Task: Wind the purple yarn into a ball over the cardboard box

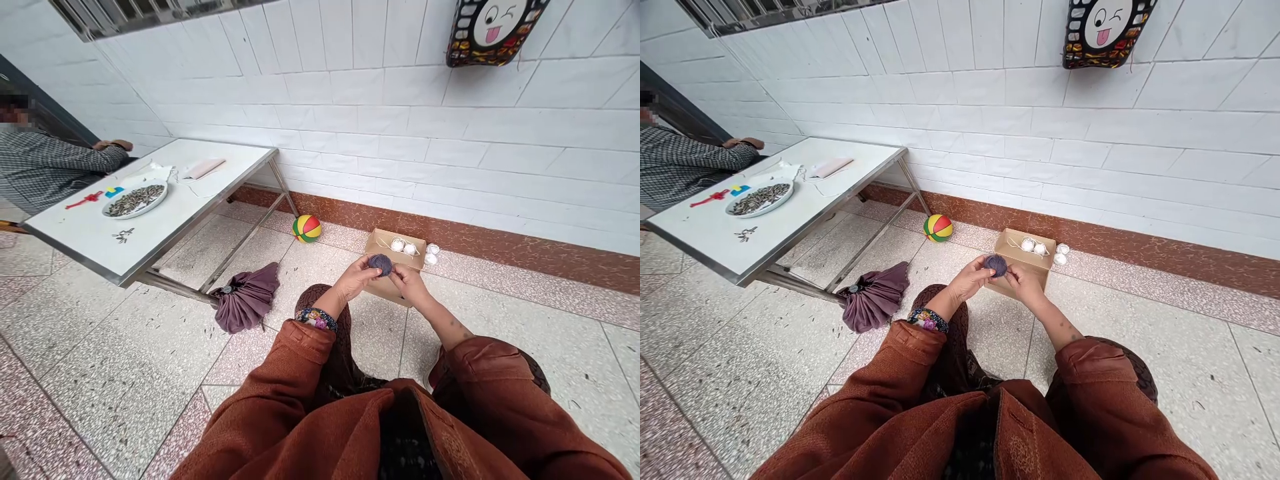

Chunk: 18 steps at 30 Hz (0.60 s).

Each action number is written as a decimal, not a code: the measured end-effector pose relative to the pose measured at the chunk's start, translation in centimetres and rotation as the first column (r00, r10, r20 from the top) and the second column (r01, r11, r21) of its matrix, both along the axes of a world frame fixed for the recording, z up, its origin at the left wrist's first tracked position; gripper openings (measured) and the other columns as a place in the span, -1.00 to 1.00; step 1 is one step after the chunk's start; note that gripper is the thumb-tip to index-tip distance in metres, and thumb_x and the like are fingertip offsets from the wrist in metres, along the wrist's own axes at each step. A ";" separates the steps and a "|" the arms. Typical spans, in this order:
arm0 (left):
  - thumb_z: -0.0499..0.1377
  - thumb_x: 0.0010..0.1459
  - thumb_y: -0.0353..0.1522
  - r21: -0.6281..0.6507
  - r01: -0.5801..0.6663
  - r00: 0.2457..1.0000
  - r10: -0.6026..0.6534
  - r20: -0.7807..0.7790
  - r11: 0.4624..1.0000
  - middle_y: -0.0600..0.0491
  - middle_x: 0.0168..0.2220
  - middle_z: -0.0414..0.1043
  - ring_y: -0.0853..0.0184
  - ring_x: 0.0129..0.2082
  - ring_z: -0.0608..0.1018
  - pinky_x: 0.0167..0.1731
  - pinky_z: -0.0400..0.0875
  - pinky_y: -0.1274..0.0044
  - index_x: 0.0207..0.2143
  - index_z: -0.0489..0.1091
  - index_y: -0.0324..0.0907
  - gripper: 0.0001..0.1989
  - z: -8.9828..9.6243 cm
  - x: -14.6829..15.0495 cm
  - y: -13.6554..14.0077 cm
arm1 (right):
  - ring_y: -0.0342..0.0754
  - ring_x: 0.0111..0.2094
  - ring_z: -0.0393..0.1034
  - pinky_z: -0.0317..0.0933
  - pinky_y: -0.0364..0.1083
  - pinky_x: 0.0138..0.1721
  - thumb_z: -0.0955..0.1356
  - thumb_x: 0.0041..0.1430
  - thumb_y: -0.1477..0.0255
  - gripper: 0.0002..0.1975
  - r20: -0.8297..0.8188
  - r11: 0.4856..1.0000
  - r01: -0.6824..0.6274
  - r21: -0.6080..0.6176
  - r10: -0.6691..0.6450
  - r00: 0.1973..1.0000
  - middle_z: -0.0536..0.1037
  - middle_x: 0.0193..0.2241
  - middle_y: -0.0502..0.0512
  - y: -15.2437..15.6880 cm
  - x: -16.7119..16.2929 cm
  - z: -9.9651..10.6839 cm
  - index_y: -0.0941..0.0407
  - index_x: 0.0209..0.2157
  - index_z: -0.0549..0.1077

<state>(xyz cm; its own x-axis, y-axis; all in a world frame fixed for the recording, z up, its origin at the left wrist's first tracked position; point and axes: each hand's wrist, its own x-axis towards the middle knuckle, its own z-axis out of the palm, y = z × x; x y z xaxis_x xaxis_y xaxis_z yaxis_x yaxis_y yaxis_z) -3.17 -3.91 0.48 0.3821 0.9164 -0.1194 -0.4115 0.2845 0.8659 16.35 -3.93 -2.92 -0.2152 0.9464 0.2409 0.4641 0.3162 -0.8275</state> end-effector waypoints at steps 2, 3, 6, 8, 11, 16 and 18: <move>0.48 -0.15 -0.33 0.018 -0.073 0.996 0.074 -0.051 0.997 -0.03 -0.09 0.52 0.30 -0.13 0.50 -0.02 0.32 0.41 -0.05 0.50 -0.20 -0.44 -0.4 0.0 0.3 | 0.01 -0.36 0.42 0.27 -0.03 -0.29 0.32 0.28 0.22 -0.76 0.010 0.994 -0.106 0.024 0.106 0.994 0.56 -0.39 0.09 -0.7 0.1 0.9 0.08 -0.32 0.52; 0.48 -0.17 -0.34 0.037 -0.116 0.989 0.119 -0.084 0.993 -0.02 -0.11 0.52 0.31 -0.13 0.50 0.01 0.32 0.41 -0.05 0.50 -0.21 -0.44 -0.5 -0.1 0.3 | 0.00 -0.36 0.42 0.27 -0.04 -0.29 0.33 0.28 0.23 -0.77 0.011 0.988 -0.153 0.035 0.153 0.988 0.55 -0.40 0.08 -1.0 0.2 1.5 0.07 -0.31 0.53; 0.46 -0.18 -0.36 0.108 -0.154 0.963 0.174 -0.205 0.982 0.00 -0.14 0.54 0.30 -0.13 0.50 0.06 0.29 0.40 -0.07 0.52 -0.21 -0.46 -0.9 0.0 0.4 | -0.02 -0.38 0.40 0.27 -0.04 -0.29 0.36 0.30 0.24 -0.78 0.000 0.975 -0.212 0.066 0.212 0.977 0.51 -0.42 0.05 -1.5 0.6 3.2 0.06 -0.31 0.55; 0.44 -0.15 -0.36 0.129 -0.055 0.955 0.090 -0.283 0.990 -0.01 -0.15 0.54 0.29 -0.13 0.50 0.06 0.29 0.38 -0.06 0.53 -0.22 -0.49 -1.0 0.1 0.1 | -0.01 -0.37 0.40 0.28 -0.03 -0.29 0.36 0.31 0.22 -0.77 -0.020 0.978 -0.188 0.094 0.191 0.981 0.51 -0.41 0.06 -1.3 0.9 4.0 0.05 -0.31 0.57; 0.42 -0.06 -0.32 0.106 0.136 0.934 -0.092 -0.344 0.985 -0.03 -0.11 0.52 0.27 -0.13 0.50 -0.01 0.33 0.38 0.03 0.51 -0.20 -0.46 -0.7 0.1 -0.4 | 0.02 -0.33 0.41 0.29 0.00 -0.25 0.37 0.31 0.21 -0.76 -0.063 0.985 -0.102 0.143 0.112 0.992 0.53 -0.40 0.09 -0.4 1.3 4.6 0.04 -0.34 0.57; 0.44 -0.02 -0.29 0.081 0.242 0.954 -0.222 -0.200 0.967 -0.03 -0.01 0.46 0.28 -0.12 0.49 -0.17 0.38 0.46 0.30 0.27 0.04 -0.18 0.1 0.0 -0.9 | 0.01 -0.32 0.39 0.28 0.00 -0.22 0.38 0.26 0.19 -0.75 -0.156 0.995 0.012 0.095 0.003 0.988 0.53 -0.40 0.07 0.9 1.1 3.8 0.05 -0.40 0.53; 0.45 -0.02 -0.30 0.066 0.234 0.969 -0.228 -0.093 0.970 0.00 -0.02 0.45 0.31 -0.15 0.50 -0.19 0.37 0.49 0.32 0.23 0.10 -0.14 0.4 0.0 -0.9 | 0.00 -0.32 0.39 0.28 -0.01 -0.22 0.36 0.26 0.17 -0.74 -0.210 0.999 0.021 0.032 -0.013 0.978 0.53 -0.39 0.05 1.1 0.8 3.0 0.05 -0.39 0.52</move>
